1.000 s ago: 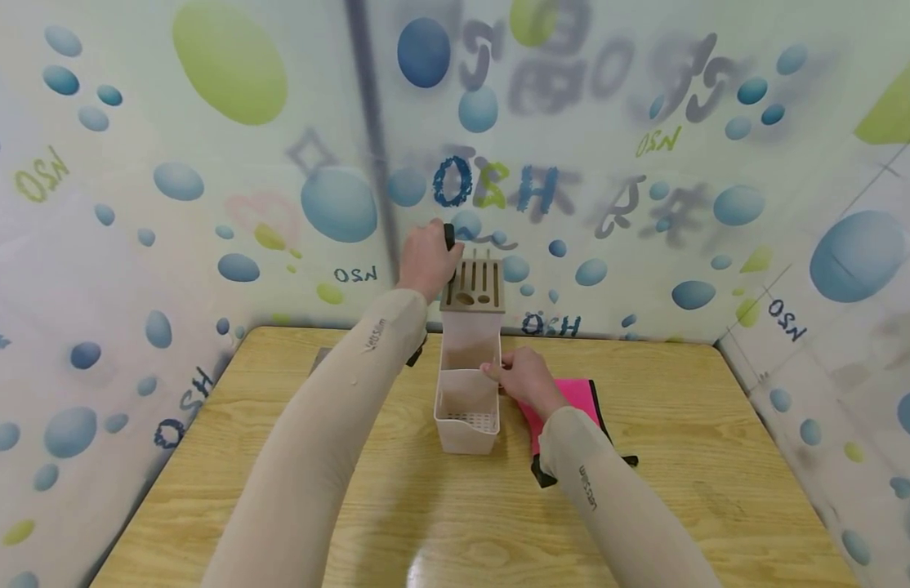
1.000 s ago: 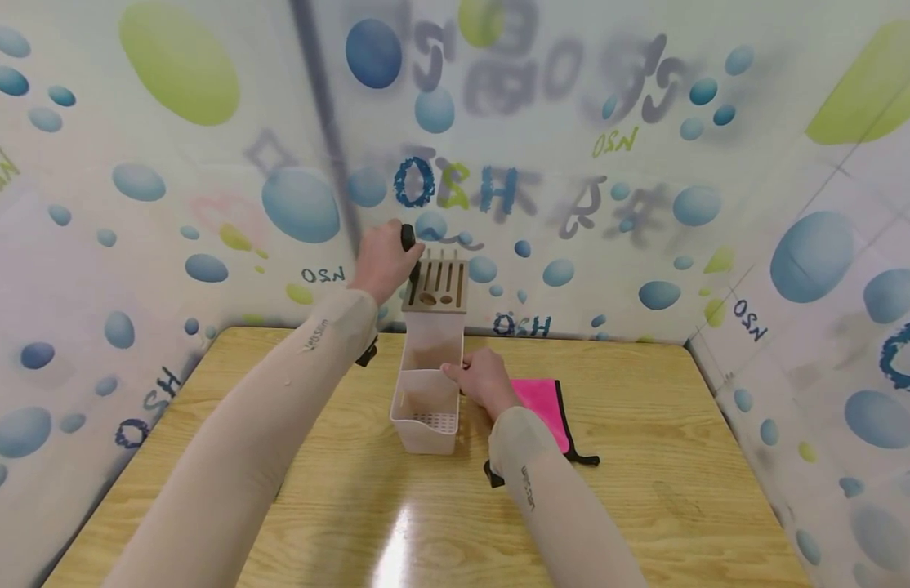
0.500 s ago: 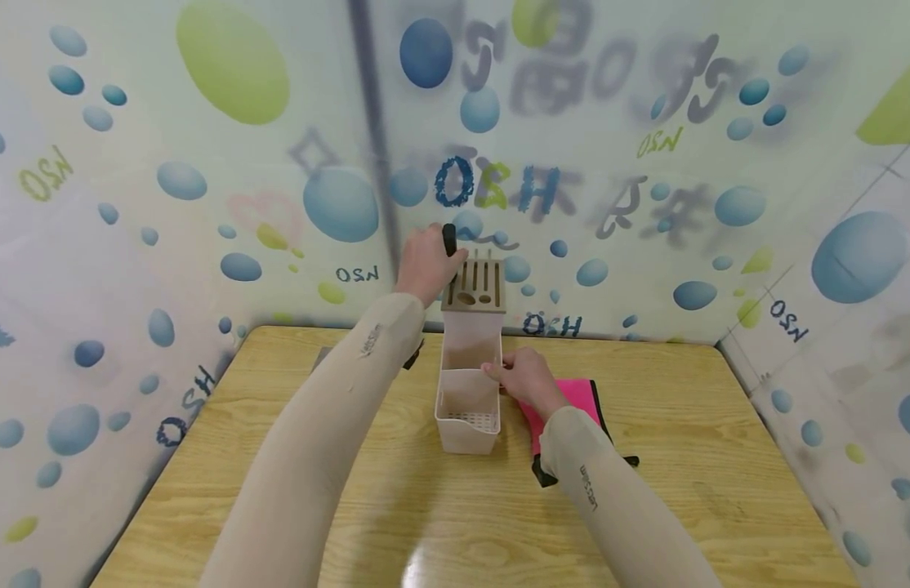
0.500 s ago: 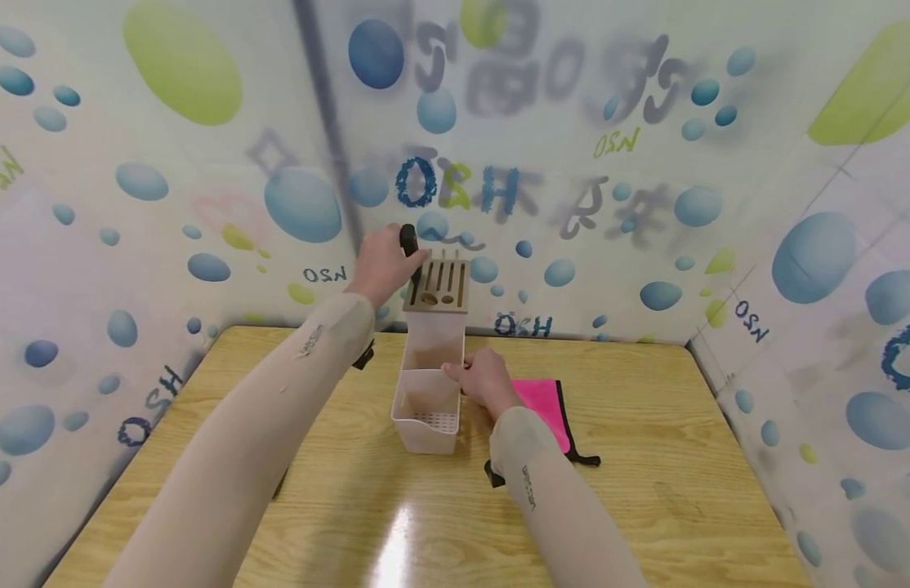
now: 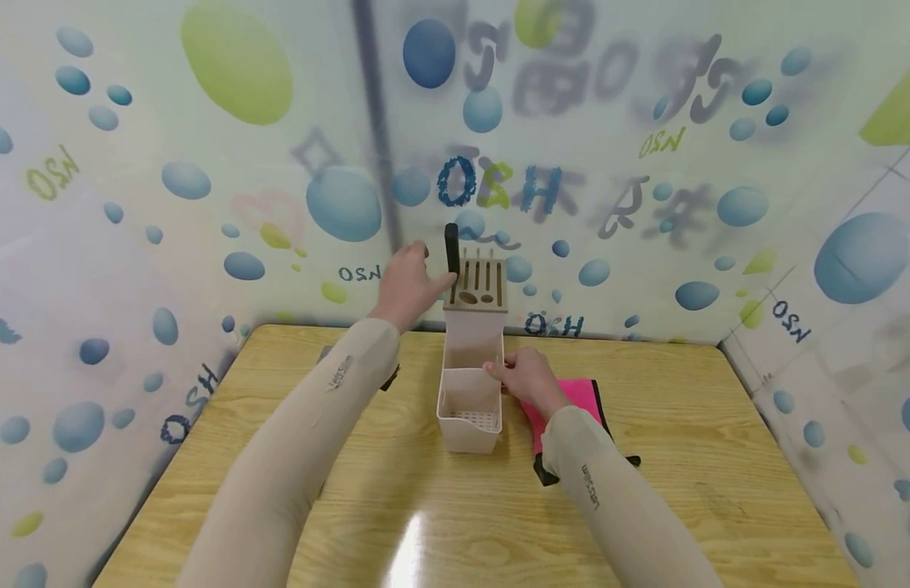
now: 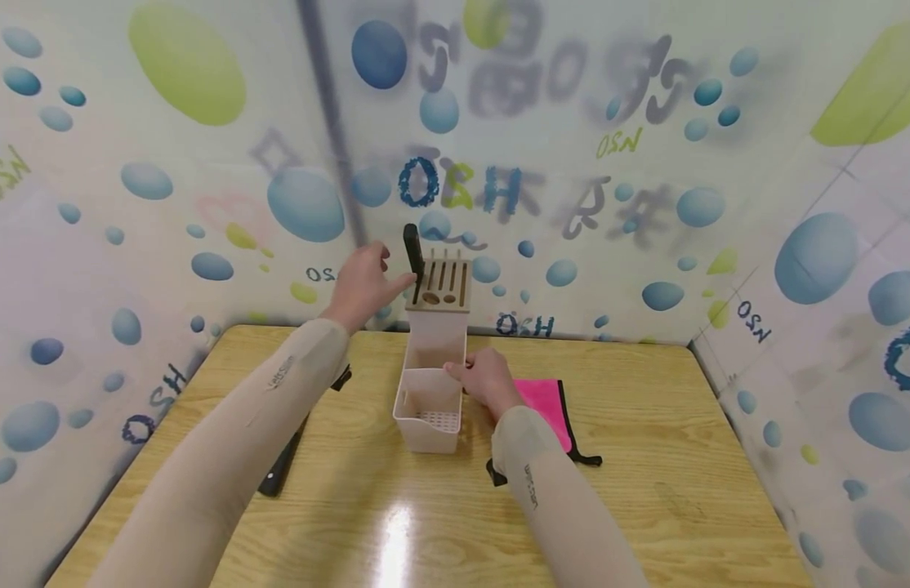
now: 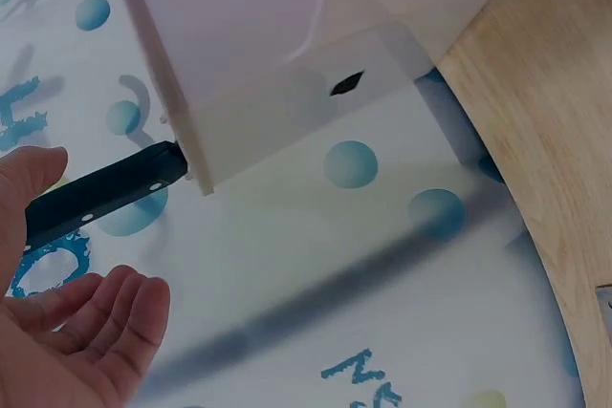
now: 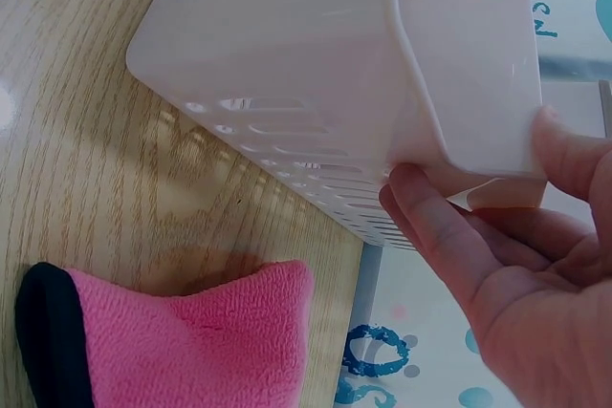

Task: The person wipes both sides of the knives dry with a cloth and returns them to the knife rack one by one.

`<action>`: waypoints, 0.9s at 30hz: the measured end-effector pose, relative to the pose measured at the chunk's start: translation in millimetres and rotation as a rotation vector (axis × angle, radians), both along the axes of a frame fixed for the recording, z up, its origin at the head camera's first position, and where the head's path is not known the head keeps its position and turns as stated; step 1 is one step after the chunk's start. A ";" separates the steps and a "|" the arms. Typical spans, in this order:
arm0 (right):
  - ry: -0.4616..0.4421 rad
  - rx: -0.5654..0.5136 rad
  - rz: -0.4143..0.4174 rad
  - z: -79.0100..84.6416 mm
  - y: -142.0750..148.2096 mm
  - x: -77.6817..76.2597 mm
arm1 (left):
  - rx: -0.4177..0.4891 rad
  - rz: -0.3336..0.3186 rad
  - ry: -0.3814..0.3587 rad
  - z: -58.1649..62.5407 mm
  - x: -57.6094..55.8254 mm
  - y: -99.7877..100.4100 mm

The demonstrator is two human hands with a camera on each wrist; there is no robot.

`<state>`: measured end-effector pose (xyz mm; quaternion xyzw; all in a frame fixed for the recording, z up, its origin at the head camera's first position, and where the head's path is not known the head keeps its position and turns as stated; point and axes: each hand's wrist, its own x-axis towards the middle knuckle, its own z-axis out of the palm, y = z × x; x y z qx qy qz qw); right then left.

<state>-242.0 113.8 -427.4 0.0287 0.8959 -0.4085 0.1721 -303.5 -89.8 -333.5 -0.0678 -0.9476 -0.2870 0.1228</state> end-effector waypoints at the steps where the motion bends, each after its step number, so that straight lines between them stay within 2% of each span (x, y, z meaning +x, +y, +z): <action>1: 0.001 0.000 0.001 -0.2 -0.3 -0.2 | -0.005 0.003 0.004 -2.4 2.2 -3.6; 5: 0.003 -0.010 0.001 -0.6 -1.3 0.3 | -0.039 0.020 0.029 -12.3 12.6 -18.6; 12: 0.013 -0.007 -0.010 -2.6 0.0 1.4 | -0.103 0.053 0.009 -31.4 34.3 -48.2; 23: 0.033 0.010 0.009 -3.8 1.6 2.8 | -0.155 0.069 0.037 -64.4 84.3 -94.3; 27: 0.048 0.000 0.018 -2.9 0.5 3.0 | -0.171 0.089 0.025 -79.4 98.2 -109.0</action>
